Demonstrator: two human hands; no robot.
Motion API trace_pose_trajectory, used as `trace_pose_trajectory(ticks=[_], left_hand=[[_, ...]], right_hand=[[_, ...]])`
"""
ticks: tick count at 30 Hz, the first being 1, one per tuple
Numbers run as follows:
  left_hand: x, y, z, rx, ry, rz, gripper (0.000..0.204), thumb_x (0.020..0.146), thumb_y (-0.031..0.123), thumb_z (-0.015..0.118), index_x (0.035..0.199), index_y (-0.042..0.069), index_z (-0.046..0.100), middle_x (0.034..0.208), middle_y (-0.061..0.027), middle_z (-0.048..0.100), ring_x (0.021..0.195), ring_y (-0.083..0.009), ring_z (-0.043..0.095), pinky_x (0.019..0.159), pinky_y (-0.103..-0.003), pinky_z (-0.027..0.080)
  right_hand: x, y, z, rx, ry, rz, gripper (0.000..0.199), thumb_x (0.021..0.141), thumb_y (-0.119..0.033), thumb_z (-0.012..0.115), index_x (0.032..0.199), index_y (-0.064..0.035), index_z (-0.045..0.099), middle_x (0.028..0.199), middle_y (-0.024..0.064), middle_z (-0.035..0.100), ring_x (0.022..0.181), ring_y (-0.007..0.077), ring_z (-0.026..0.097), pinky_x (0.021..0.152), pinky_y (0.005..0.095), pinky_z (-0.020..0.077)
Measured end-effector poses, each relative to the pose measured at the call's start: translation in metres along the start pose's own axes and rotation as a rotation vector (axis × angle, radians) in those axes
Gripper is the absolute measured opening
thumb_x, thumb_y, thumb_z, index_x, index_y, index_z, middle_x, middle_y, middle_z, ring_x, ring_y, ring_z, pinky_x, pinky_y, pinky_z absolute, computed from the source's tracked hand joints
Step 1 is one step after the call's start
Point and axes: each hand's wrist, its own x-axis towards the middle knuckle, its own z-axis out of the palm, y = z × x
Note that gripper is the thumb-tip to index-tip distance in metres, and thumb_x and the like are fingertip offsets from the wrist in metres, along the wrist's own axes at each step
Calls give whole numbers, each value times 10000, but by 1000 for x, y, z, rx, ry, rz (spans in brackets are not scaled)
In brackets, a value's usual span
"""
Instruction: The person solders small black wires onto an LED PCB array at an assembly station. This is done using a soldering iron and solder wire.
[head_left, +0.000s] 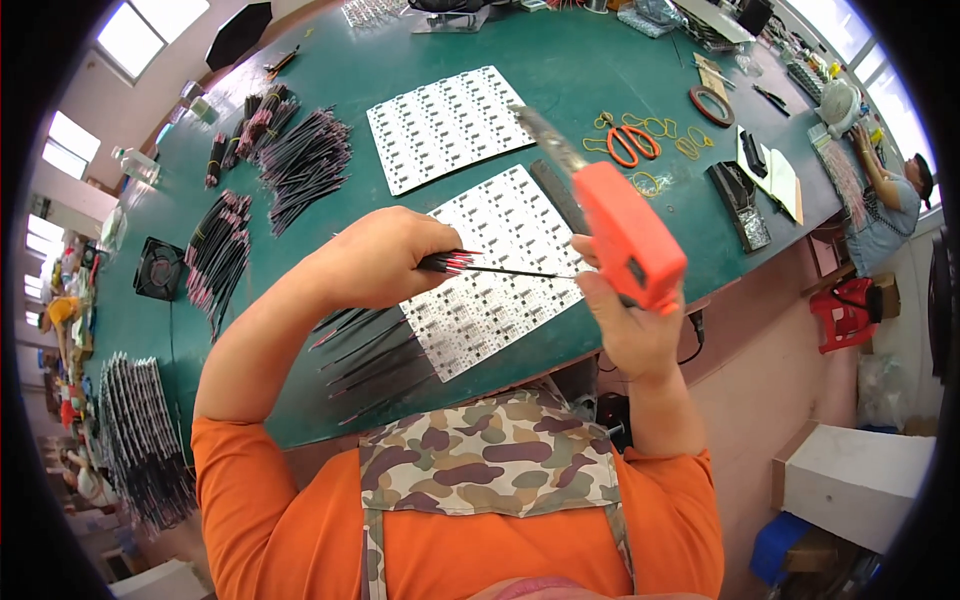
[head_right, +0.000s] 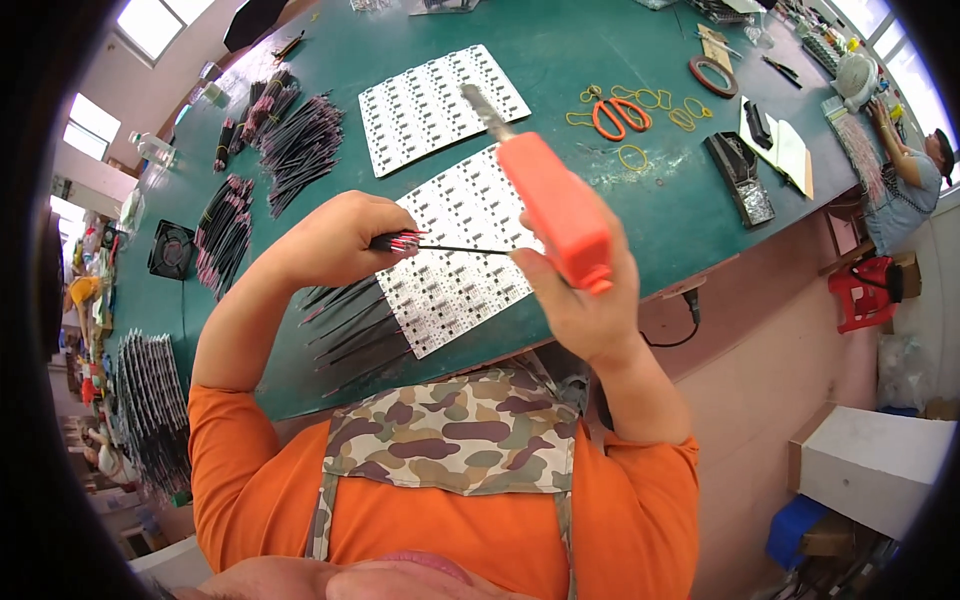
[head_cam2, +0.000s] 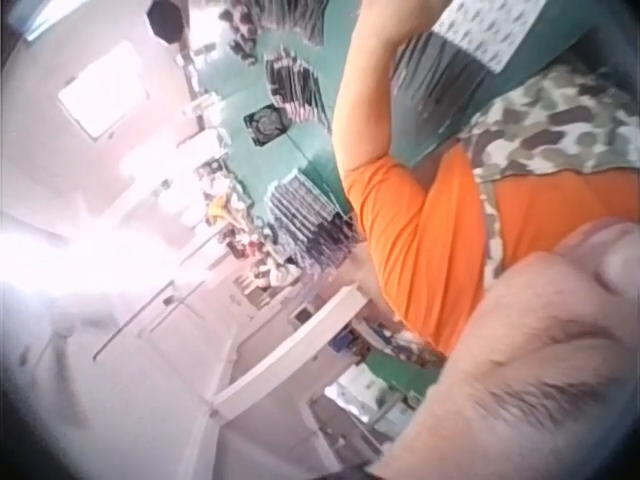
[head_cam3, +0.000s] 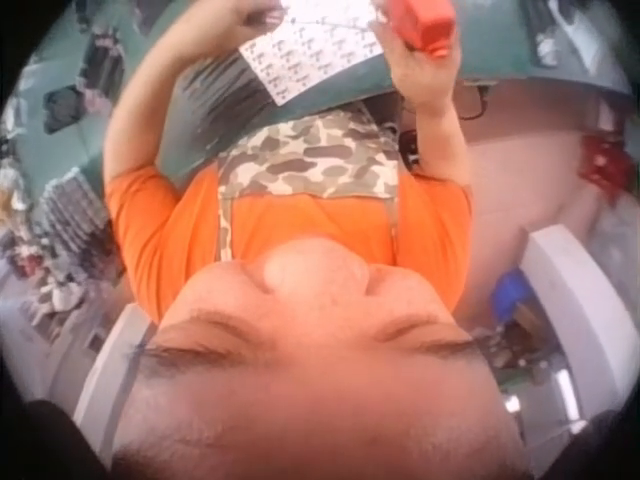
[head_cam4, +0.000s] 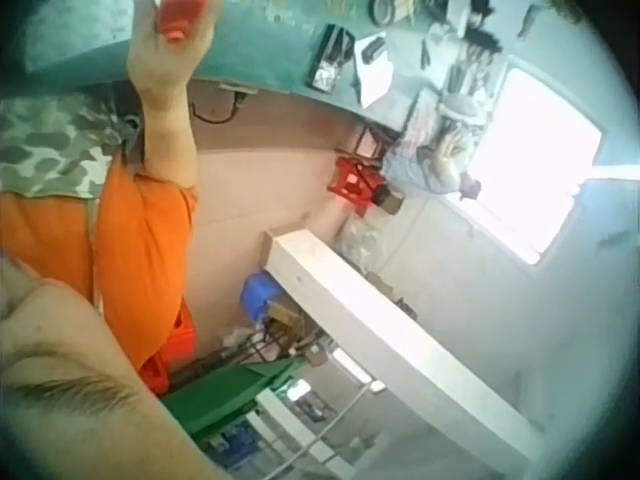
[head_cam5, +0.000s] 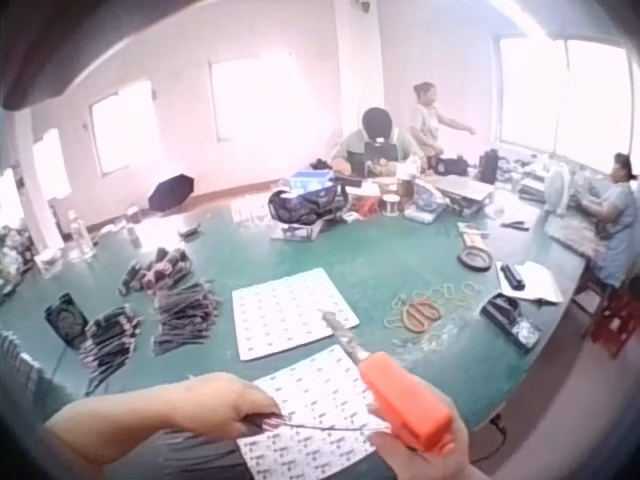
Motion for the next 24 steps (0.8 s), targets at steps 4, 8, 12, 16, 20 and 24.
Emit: trace_pose_trajectory(ticks=[4, 8, 12, 16, 20, 24], left_hand=[[-10, 12, -21, -128, 70, 16, 131, 806, 43, 704, 917, -1, 648, 777, -131, 632, 709, -273, 612, 641, -347, 474], [-25, 1, -37, -204, 240, 91, 116, 850, 81, 711, 916, 1, 660, 767, -77, 657, 674, -170, 597, 636, -292, 481], [-33, -2, -43, -275, 282, 95, 113, 856, 84, 713, 926, 11, 661, 748, -44, 657, 654, -81, 575, 589, -250, 455], [-36, -19, -30, -1061, 513, -24, 154, 904, 121, 670, 1008, 10, 647, 779, -52, 666, 540, -43, 472, 490, -196, 379], [-25, -20, -6, -1301, 728, -134, 215, 884, 183, 713, 1000, 24, 628, 808, -58, 653, 505, -48, 451, 447, -202, 354], [-16, -1, 7, -1388, 703, -110, 218, 882, 140, 712, 1046, 38, 611, 920, -101, 690, 492, -56, 452, 453, -205, 363]], right_hand=[[8, -1, 20, -91, -105, 38, 596, 822, -45, 739, 1350, -36, 462, 1152, 142, 632, 989, 204, 623, 864, 322, 489], [6, 1, 21, -198, -125, 118, 572, 792, 15, 695, 1323, -45, 490, 1144, 151, 627, 993, 236, 634, 869, 324, 484], [2, 1, 24, -154, -117, 100, 561, 800, 35, 676, 1320, -15, 471, 1145, 139, 632, 992, 193, 628, 848, 308, 495], [4, -10, 27, 8, -30, 278, 483, 811, 47, 659, 1257, 22, 474, 1120, 116, 640, 913, 133, 620, 810, 282, 508], [8, -19, 33, 39, 4, 171, 420, 815, 40, 652, 1208, 35, 505, 1030, 117, 657, 726, 96, 603, 640, 250, 510], [9, -20, 41, 56, 8, 82, 407, 828, 25, 646, 1209, 41, 503, 1010, 110, 647, 693, 91, 593, 586, 242, 499]])
